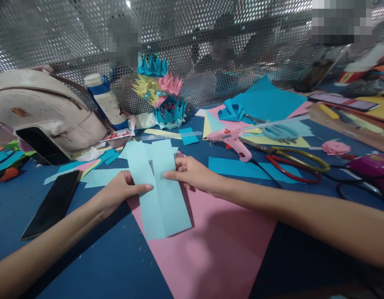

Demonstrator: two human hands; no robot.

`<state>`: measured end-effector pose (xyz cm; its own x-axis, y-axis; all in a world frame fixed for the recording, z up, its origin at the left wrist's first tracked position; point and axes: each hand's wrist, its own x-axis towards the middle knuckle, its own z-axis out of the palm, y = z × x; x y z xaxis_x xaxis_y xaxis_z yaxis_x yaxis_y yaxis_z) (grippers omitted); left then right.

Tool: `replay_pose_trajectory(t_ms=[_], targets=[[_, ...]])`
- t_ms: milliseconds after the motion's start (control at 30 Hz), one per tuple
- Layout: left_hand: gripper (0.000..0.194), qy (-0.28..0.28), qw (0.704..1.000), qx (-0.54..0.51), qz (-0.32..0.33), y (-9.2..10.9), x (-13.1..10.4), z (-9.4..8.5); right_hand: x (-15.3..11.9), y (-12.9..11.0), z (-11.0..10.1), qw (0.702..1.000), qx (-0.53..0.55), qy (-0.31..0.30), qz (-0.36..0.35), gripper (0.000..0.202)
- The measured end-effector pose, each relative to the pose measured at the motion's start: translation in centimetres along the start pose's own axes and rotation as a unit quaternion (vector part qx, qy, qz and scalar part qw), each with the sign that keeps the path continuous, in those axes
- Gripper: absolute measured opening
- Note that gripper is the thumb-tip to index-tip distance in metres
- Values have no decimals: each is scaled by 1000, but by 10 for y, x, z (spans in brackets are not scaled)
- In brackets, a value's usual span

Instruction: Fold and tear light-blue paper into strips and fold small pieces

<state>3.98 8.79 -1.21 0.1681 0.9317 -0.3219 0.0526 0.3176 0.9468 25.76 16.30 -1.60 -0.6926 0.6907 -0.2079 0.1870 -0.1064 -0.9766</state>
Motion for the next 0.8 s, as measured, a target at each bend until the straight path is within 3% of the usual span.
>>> replay_pose_trajectory(t_ms=[300,567,800], targets=[[35,31,999,-14,9,-1,1,0,1,2,0,999,-21,9,26,32],[36,-8,1000,28,-5,1,0,-1,0,0,-2,1000,-15,-5,13,36],[38,24,999,36,0,1,0,1,1,-1,-1,998,-42,-8,35,31]])
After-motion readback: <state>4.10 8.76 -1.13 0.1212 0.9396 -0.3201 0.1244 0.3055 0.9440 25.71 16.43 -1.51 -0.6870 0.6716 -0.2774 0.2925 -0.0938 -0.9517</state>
